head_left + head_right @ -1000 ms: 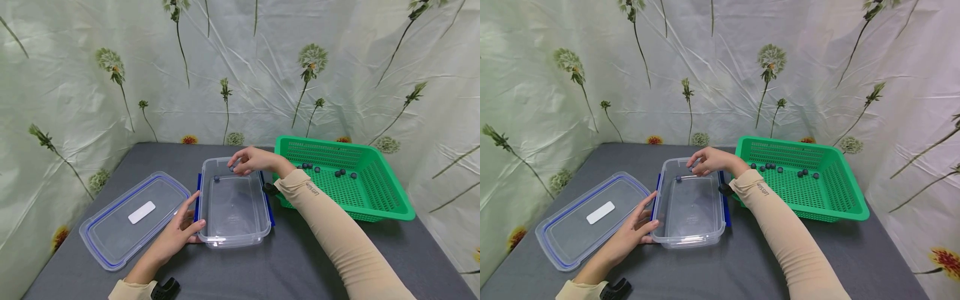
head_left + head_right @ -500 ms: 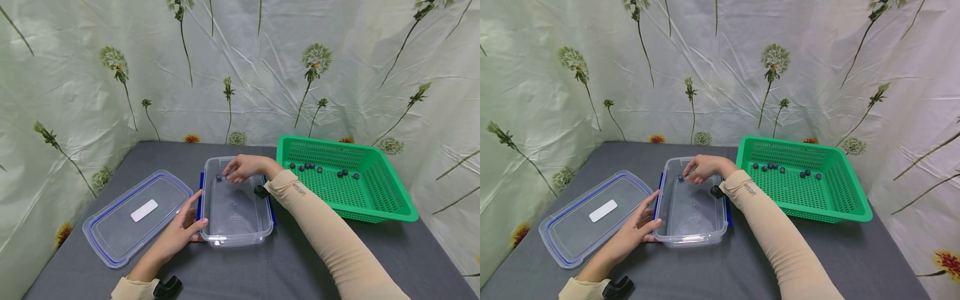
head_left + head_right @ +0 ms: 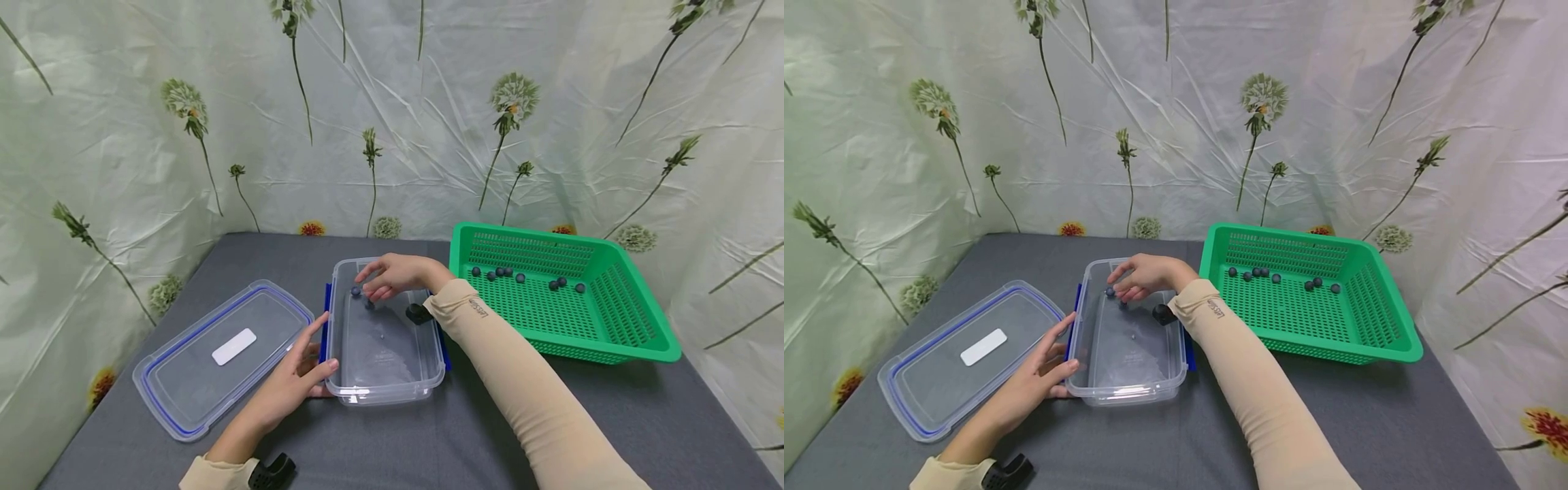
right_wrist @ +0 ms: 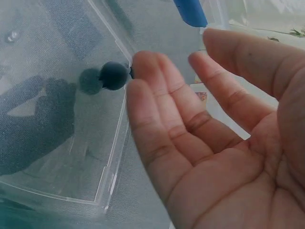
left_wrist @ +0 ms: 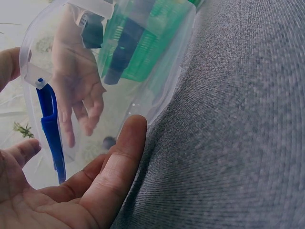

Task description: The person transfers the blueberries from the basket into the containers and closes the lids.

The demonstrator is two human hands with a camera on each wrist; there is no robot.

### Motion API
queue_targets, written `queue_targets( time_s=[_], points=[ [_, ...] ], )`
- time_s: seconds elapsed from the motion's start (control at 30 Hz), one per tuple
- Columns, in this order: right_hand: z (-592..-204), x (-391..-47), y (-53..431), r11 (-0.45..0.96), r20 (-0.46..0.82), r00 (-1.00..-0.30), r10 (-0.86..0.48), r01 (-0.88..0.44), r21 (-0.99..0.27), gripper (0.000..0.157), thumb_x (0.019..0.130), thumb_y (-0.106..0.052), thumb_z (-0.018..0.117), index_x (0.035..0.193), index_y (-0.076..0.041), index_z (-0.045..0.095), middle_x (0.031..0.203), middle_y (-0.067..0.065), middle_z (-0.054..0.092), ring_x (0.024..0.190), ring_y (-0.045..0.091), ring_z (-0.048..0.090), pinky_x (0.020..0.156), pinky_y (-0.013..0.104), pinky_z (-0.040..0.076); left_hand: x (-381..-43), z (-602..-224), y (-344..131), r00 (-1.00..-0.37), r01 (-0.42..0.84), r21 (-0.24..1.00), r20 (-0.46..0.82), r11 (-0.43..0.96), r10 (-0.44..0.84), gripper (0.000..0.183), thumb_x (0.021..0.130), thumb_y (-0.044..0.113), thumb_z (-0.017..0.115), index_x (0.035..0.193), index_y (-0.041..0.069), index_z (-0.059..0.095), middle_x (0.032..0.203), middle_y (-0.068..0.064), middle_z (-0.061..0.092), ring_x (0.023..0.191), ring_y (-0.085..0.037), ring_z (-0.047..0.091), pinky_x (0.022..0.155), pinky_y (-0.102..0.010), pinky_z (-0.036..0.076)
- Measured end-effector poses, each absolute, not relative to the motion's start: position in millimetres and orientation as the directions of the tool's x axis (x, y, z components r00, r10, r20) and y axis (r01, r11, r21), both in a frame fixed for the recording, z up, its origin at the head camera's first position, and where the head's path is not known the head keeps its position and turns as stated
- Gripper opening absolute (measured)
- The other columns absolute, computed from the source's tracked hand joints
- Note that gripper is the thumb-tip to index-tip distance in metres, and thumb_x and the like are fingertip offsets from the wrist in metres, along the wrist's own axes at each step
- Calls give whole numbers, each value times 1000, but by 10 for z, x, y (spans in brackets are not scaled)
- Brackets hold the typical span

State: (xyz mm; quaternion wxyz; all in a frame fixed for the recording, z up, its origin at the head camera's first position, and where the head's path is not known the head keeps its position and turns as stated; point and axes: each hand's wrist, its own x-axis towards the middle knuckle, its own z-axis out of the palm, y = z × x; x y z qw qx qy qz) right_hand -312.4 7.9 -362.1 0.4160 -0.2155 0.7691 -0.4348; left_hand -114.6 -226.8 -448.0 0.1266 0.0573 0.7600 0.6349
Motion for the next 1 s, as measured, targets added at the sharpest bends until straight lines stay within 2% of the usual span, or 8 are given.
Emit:
queue_targets(
  time_s=[0.13, 0.23, 0.33, 0.43, 0.67, 0.77, 0.87, 1.0],
  points=[
    [-3614, -3124, 124, 473, -405, -584, -704, 40, -880, 46, 110, -8, 58, 155, 3, 50, 142, 30, 62, 98, 16, 67, 108, 46, 55, -1149, -4484, -2259, -964, -74, 976, -123, 204, 236, 79, 108, 24, 65, 169, 45, 21, 161, -34, 38, 139, -54, 55, 83, -48, 68],
    [-3596, -3127, 172, 447, -372, -605, -704, 30, -894, 46, 110, -9, 59, 154, 3, 52, 142, 32, 62, 105, 25, 69, 98, 39, 56, -1150, -4489, -2256, -965, -75, 975, -123, 207, 231, 79, 107, 24, 66, 169, 45, 21, 162, -34, 38, 139, -54, 54, 83, -49, 68],
    [-3574, -3136, 228, 438, -352, -623, -698, 17, -899, 43, 110, -12, 60, 151, 1, 55, 144, 33, 62, 122, 41, 67, 100, 40, 57, -1151, -4492, -2254, -964, -79, 977, -126, 199, 233, 79, 107, 24, 66, 169, 45, 21, 162, -34, 37, 140, -54, 54, 84, -50, 68],
    [-3551, -3145, 288, 439, -338, -635, -695, -2, -898, 39, 110, -14, 60, 148, -3, 59, 142, 29, 65, 132, 46, 63, 104, 43, 58, -1148, -4493, -2256, -964, -80, 977, -127, 200, 233, 79, 107, 23, 66, 169, 45, 21, 163, -34, 36, 140, -54, 53, 84, -50, 68],
    [-3482, -3157, 416, 433, -316, -659, -683, -17, -901, 39, 109, -16, 63, 147, -6, 61, 122, 10, 75, 128, 38, 68, 109, 46, 58, -1141, -4488, -2260, -964, -78, 978, -123, 194, 237, 79, 108, 23, 65, 169, 45, 20, 163, -34, 36, 141, -56, 52, 84, -51, 68],
    [-3451, -3159, 471, 428, -308, -663, -682, -20, -904, 39, 109, -14, 63, 147, -7, 60, 123, 10, 74, 130, 38, 68, 112, 48, 56, -1139, -4487, -2258, -964, -75, 978, -121, 192, 238, 79, 108, 23, 65, 169, 45, 20, 163, -35, 35, 141, -56, 52, 84, -51, 68],
    [-3430, -3172, 527, 419, -298, -668, -682, -23, -908, 39, 110, -13, 61, 148, -6, 59, 123, 10, 73, 131, 40, 66, 107, 43, 58, -1139, -4488, -2257, -963, -71, 980, -116, 189, 242, 80, 108, 22, 65, 170, 44, 20, 163, -35, 35, 140, -56, 52, 84, -51, 68],
    [-3406, -3199, 608, 409, -286, -678, -677, -23, -912, 40, 110, -12, 59, 150, -4, 57, 122, 10, 73, 132, 42, 64, 112, 48, 56, -1141, -4490, -2258, -963, -66, 981, -111, 183, 246, 80, 108, 21, 64, 170, 43, 20, 162, -36, 36, 139, -55, 53, 84, -51, 68]
  ],
)
